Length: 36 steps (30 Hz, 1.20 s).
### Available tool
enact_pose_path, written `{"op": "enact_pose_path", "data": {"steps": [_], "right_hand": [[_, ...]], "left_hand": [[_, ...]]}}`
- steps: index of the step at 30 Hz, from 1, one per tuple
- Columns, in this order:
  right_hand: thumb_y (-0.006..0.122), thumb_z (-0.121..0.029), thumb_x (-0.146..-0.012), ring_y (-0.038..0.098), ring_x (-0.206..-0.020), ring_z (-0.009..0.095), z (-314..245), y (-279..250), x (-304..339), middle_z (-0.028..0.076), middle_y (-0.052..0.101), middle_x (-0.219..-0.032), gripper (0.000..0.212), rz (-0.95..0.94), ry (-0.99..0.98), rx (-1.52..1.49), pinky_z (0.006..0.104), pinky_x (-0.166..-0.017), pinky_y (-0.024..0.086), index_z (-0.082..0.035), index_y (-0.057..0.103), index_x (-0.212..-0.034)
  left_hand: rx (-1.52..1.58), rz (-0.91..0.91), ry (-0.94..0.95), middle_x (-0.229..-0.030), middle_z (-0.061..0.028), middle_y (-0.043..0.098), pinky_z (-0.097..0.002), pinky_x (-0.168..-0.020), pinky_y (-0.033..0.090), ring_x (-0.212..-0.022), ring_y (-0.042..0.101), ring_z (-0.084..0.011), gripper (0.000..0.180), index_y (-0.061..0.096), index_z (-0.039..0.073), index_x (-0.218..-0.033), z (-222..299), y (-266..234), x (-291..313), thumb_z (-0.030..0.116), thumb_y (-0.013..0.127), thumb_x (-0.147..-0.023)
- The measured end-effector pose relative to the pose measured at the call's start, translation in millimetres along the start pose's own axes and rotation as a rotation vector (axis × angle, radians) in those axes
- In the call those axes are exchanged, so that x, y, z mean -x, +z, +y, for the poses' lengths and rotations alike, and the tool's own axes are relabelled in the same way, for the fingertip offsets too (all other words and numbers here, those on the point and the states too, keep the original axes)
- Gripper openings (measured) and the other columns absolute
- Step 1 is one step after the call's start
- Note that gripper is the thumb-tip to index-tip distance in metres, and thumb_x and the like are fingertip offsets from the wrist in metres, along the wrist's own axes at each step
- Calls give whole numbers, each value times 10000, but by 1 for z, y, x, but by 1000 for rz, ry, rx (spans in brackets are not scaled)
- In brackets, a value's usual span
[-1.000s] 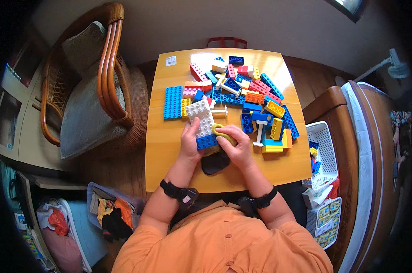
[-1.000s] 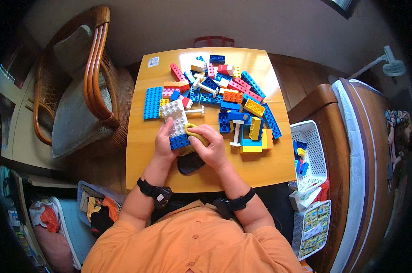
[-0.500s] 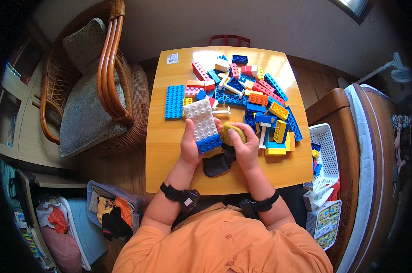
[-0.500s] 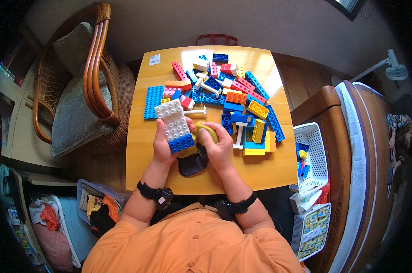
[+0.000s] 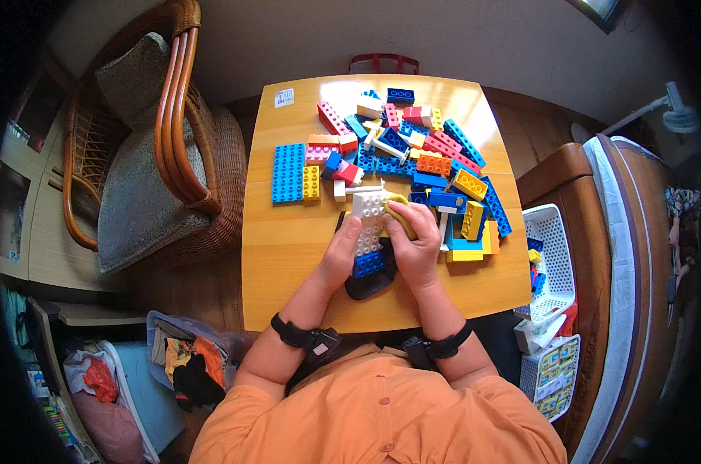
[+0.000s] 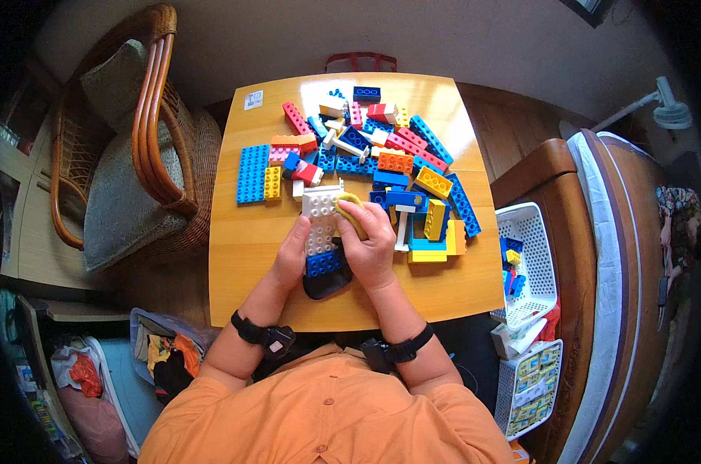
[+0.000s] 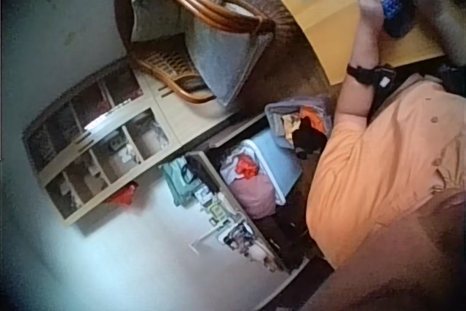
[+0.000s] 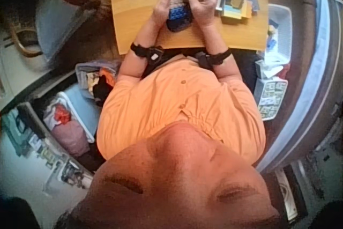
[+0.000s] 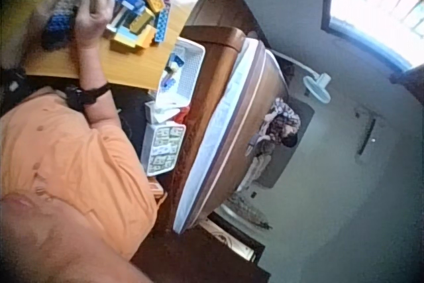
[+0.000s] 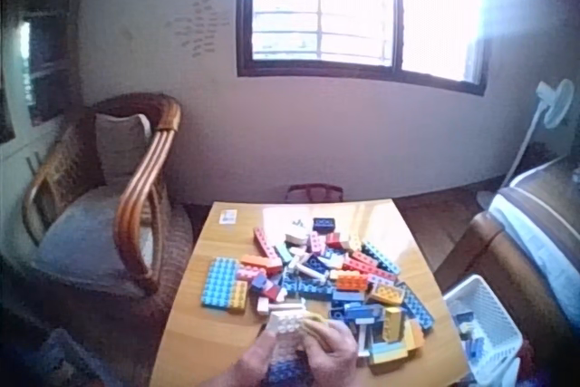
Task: The person wipes and cleans several large plastic interlocking bricks by hand using a yellow cloth, handling them one at a time and turning them over to clean multiple sides.
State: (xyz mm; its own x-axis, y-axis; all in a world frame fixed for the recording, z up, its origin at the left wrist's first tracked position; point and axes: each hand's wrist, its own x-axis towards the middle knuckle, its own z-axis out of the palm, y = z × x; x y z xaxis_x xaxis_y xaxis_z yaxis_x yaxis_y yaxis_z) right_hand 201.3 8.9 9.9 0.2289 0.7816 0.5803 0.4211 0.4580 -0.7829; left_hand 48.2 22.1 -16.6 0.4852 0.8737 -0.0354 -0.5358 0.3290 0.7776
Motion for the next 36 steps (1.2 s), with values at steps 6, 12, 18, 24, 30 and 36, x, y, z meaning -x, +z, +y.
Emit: {"op": "enact_pose_path", "data": {"steps": [6, 12, 18, 24, 30, 36], "right_hand": [[727, 16, -828, 643, -884, 276, 2, -2, 1, 141, 649, -974, 167, 23, 28, -2, 326, -792, 526, -16, 701, -990], [747, 35, -805, 638, -892, 281, -8, -3, 4, 134, 644, -991, 222, 23, -75, -94, 333, -788, 525, -26, 703, -1014], [745, 25, -810, 643, -888, 291, -3, 1, 4, 137, 648, -971, 237, -8, -87, -30, 337, -776, 528, -32, 704, -1036], [690, -6, -855, 633, -869, 308, 1, 0, -2, 152, 643, -934, 114, 21, 18, 55, 350, -779, 514, -11, 672, -968], [691, -24, -863, 644, -884, 313, 4, -2, -1, 153, 656, -958, 129, 24, 74, 52, 355, -797, 516, -3, 675, -990], [768, -3, -784, 677, -905, 316, -14, 4, 4, 155, 682, -1010, 250, -161, -129, -34, 355, -784, 551, -38, 714, -1025]], "left_hand": [[-264, 2, 72, -1272, -91, 580, -324, -997, 458, -1146, 572, -172, 500, 436, 3, -1422, -1, 6, 1, 362, 296, -1102], [-365, 7, 147, -1277, -80, 561, -305, -1026, 424, -1177, 536, -152, 501, 439, -6, -1407, 2, 18, -1, 366, 302, -1103], [-450, 14, 156, -1277, -85, 561, -307, -1028, 426, -1180, 543, -163, 499, 450, -13, -1395, 2, 17, 1, 363, 303, -1102], [-357, 49, 89, -1276, -106, 584, -319, -1019, 445, -1168, 568, -176, 504, 468, -18, -1381, -4, 0, 1, 366, 306, -1098], [-86, 88, 107, -1259, -112, 614, -324, -985, 489, -1122, 610, -185, 512, 500, -15, -1364, 4, 8, -2, 383, 322, -1094], [-130, 132, 75, -1211, -99, 600, -305, -962, 483, -1081, 598, -160, 492, 498, 2, -1329, -1, -1, -3, 382, 281, -1104]]}}
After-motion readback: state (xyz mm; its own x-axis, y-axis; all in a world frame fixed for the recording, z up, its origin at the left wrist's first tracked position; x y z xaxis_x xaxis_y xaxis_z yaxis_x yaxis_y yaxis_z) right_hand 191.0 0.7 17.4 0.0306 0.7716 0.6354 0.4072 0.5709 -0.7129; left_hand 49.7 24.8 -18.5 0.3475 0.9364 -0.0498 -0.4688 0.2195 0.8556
